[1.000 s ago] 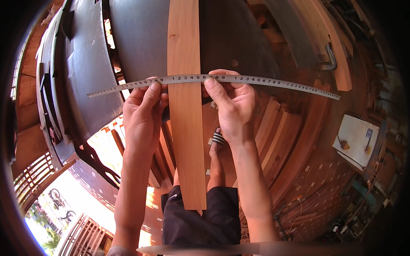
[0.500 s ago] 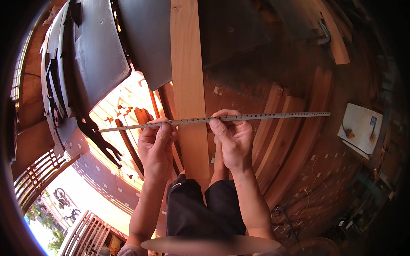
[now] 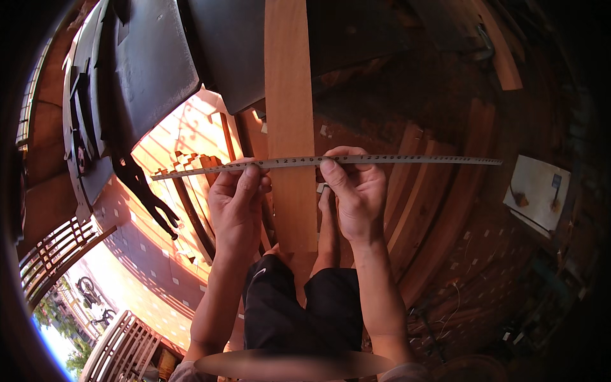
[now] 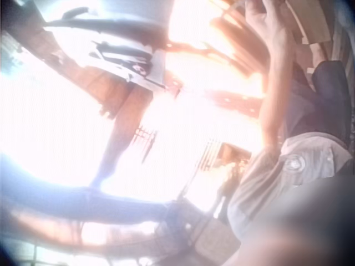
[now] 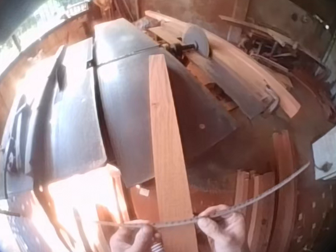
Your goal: The person measures and cuts wooden planks using a table saw. They repeatedly measure the wood with a tape measure, position it on the saw, and cut it into smaller pieces.
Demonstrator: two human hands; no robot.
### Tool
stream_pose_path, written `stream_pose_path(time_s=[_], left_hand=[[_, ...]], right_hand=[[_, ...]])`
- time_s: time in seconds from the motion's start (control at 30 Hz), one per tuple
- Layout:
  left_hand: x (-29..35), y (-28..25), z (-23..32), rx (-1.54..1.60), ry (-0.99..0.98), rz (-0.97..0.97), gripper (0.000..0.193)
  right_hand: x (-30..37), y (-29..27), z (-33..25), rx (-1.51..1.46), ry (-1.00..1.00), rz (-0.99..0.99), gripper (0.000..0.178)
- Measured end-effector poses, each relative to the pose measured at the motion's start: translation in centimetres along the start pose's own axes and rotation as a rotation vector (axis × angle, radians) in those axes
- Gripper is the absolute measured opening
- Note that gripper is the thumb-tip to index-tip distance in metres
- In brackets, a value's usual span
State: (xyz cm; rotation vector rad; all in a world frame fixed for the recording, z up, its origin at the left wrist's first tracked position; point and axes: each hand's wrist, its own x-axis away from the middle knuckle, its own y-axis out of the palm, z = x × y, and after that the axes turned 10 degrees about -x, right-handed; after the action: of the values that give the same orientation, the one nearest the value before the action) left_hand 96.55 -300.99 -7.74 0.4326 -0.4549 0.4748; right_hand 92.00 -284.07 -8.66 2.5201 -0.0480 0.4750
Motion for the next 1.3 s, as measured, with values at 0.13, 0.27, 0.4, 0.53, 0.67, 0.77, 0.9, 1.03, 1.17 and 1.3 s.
stream_pose_path(time_s=[0.13, 0.27, 0.4, 0.53, 0.67, 0.77, 0.9, 1.03, 1.17, 1.3], left_hand=[[-0.1, -0.2, -0.2, 0.001, 0.017, -0.032, 0.017], [-0.1, -0.1, -0.2, 0.005, 0.018, -0.035, 0.018], [-0.1, -0.2, -0.3, -0.029, 0.009, -0.012, 0.017], [-0.2, 0.3, -0.1, -0.036, 0.011, 0.007, 0.018], [-0.4, 0.3, -0.3, -0.017, 0.020, -0.018, 0.018], [-0.2, 0.3, 0.0, -0.006, 0.024, -0.018, 0.017], [2.5, -1.4, 1.9, -0.158, -0.129, -0.020, 0.015], [9.3, -4.8, 8.0, -1.176, 0.789, 0.210, 0.013], [13.1, -8.9, 13.6, -1.287, 0.793, 0.071, 0.017], [18.0, -13.7, 12.2, -0.882, 0.385, -0.017, 0.021]], right_hand=[[-0.1, -0.1, 0.0, -0.002, 0.003, -0.012, 0.013], [-0.1, -0.2, 0.0, -0.010, 0.001, -0.003, 0.013], [-0.2, -0.3, 0.4, -0.021, 0.011, 0.011, 0.013], [-0.3, -0.5, 0.2, 0.006, 0.020, 0.009, 0.013], [-0.4, -0.9, 0.2, 0.017, 0.026, 0.007, 0.013], [-0.3, -0.6, -0.1, 0.025, 0.011, -0.010, 0.014], [0.8, 0.7, -1.4, 0.071, -0.116, -0.068, 0.012], [3.9, 4.0, -6.9, 0.296, -0.194, -0.240, 0.007], [7.2, 10.8, -10.7, 0.409, -0.043, -0.467, 0.005], [8.5, 17.9, -10.8, 0.503, -0.020, -0.604, 0.015]])
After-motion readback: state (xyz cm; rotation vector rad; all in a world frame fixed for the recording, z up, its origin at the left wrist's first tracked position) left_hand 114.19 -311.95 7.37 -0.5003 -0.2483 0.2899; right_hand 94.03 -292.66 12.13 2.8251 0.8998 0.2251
